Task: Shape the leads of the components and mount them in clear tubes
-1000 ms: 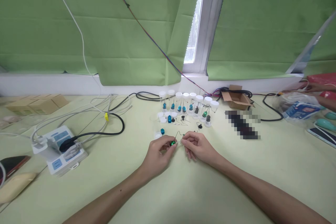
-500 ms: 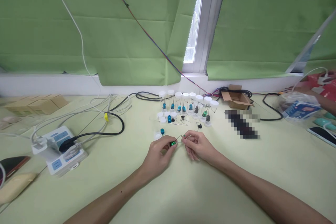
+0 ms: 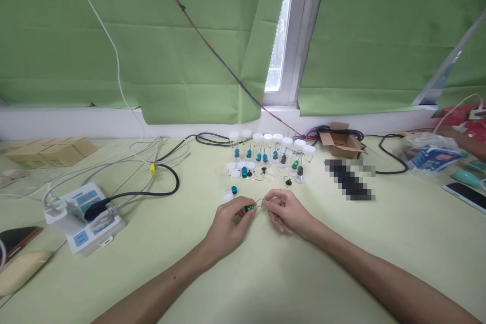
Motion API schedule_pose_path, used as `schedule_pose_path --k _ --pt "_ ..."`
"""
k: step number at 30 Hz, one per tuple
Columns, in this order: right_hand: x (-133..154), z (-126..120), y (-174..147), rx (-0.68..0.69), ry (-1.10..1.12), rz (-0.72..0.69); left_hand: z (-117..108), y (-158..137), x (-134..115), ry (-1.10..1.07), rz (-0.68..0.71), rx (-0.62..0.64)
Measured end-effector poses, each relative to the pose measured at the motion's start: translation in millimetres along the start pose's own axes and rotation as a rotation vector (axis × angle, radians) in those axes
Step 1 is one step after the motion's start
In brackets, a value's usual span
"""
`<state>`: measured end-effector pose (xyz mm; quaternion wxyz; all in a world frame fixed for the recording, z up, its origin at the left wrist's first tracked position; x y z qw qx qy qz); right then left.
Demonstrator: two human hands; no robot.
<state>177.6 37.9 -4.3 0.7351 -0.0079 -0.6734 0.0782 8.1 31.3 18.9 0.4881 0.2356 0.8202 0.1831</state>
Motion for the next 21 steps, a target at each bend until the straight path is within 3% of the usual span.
schedule_pose_path --k 14,21 --pt "1.7 0.9 -2.5 -0.031 -0.157 -0.149 0.5 1.1 0.2 0.031 -0.06 -0.012" --pt "2.0 3.5 -1.5 -0.011 -0.067 -0.132 4.1 1.0 10.5 -0.069 -0.277 0.014"
Point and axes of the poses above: each hand's wrist, its own y-axis towards the middle knuckle, its own z-axis out of the palm, x = y × z, the point moved 4 cm from there along y, towards the middle knuckle, and after that the axes turned 14 degrees about -x, right-handed, at the moved point
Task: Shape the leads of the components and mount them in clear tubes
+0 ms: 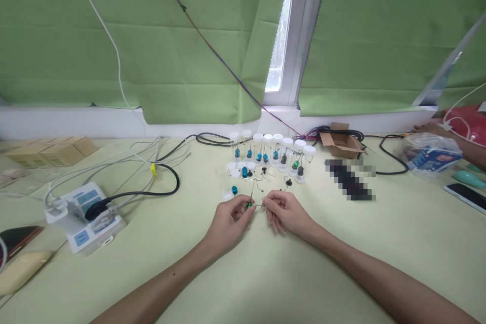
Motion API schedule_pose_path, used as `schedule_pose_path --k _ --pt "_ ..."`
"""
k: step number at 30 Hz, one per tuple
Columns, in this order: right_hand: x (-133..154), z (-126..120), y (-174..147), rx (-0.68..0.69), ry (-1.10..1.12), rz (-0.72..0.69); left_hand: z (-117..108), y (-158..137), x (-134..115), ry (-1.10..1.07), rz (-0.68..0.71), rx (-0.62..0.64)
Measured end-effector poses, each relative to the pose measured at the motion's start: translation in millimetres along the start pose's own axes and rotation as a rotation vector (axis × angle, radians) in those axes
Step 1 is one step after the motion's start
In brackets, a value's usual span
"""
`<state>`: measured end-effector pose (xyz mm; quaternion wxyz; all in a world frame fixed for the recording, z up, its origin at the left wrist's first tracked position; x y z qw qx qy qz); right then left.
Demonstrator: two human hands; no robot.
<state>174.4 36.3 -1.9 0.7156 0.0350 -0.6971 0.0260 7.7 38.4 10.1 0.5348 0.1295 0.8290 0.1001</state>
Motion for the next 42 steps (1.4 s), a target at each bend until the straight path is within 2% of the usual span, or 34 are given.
schedule_pose_path --k 4,8,24,42 --pt "2.2 1.9 -0.6 0.031 0.027 0.003 1.2 0.3 -0.4 -0.118 -0.088 0.01" --pt "3.1 1.9 -0.9 0.041 0.043 -0.011 1.8 -0.2 0.4 -0.191 -0.113 0.018" --pt "1.0 2.9 -2.1 0.057 0.021 -0.051 1.4 0.6 4.6 -0.117 -0.087 0.019" --pt "-3.2 3.6 -3.0 0.086 -0.026 -0.067 0.2 0.5 4.2 -0.159 -0.103 0.02"
Point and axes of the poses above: each hand's wrist, its own y-axis towards the middle knuckle, its own z-axis out of the palm, x = y × z, the point moved 4 cm from there along y, towards the middle knuckle, and after that the axes turned 14 degrees about -x, right-handed, at the moved point
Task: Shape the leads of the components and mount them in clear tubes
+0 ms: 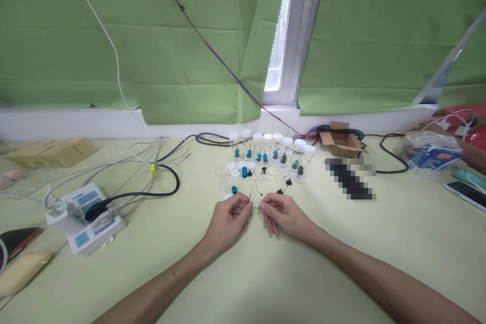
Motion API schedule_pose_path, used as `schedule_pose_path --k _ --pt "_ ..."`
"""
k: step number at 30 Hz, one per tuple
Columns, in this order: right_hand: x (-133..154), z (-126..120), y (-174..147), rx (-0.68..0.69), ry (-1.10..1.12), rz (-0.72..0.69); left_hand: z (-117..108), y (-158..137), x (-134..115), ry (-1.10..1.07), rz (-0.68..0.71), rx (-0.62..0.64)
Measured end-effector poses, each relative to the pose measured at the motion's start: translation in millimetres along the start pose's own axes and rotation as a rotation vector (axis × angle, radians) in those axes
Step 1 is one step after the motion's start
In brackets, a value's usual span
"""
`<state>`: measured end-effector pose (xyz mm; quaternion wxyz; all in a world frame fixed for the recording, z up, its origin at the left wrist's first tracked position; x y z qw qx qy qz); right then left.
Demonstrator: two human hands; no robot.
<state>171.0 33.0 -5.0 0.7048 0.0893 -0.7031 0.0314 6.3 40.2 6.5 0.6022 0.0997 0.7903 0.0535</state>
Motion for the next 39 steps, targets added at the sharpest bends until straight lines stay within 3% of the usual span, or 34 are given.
schedule_pose_path --k 39 --pt "5.3 1.6 -3.2 -0.02 -0.082 -0.01 2.0 3.2 0.2 -0.005 -0.052 0.081"
Point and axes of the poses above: each hand's wrist, its own y-axis towards the middle knuckle, its own z-axis out of the palm, x = y × z, the point moved 4 cm from there along y, towards the middle knuckle, and after that the axes turned 14 degrees about -x, right-handed, at the moved point
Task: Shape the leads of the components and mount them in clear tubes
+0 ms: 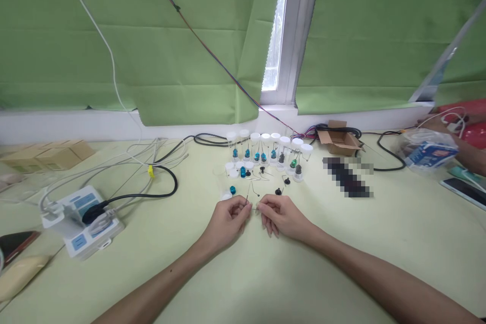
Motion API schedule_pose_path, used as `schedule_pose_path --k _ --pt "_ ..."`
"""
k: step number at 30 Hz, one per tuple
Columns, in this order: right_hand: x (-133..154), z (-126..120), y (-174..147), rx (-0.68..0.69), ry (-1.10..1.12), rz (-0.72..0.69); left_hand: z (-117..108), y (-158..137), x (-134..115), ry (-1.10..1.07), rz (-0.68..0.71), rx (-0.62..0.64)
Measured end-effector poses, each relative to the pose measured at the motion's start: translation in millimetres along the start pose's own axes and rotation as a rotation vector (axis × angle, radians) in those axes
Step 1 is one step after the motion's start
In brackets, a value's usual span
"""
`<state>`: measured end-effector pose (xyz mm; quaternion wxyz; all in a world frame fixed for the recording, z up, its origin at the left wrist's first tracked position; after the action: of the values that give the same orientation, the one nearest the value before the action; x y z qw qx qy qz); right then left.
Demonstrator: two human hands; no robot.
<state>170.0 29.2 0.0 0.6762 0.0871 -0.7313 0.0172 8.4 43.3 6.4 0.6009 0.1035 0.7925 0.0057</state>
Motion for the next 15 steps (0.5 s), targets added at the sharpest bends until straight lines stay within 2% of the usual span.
schedule_pose_path --k 15 --pt "8.1 -4.2 -1.2 -0.081 -0.058 -0.073 -1.9 1.7 -1.7 0.016 0.003 -0.034"
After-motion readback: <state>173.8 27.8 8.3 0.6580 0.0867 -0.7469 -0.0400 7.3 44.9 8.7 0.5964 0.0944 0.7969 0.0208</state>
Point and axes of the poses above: each hand's wrist, its own y-axis towards the middle knuckle, its own z-axis out of the palm, x = y × z, the point moved 4 cm from there along y, towards the middle knuckle, and after that the axes turned 14 degrees about -x, right-handed, at the moved point
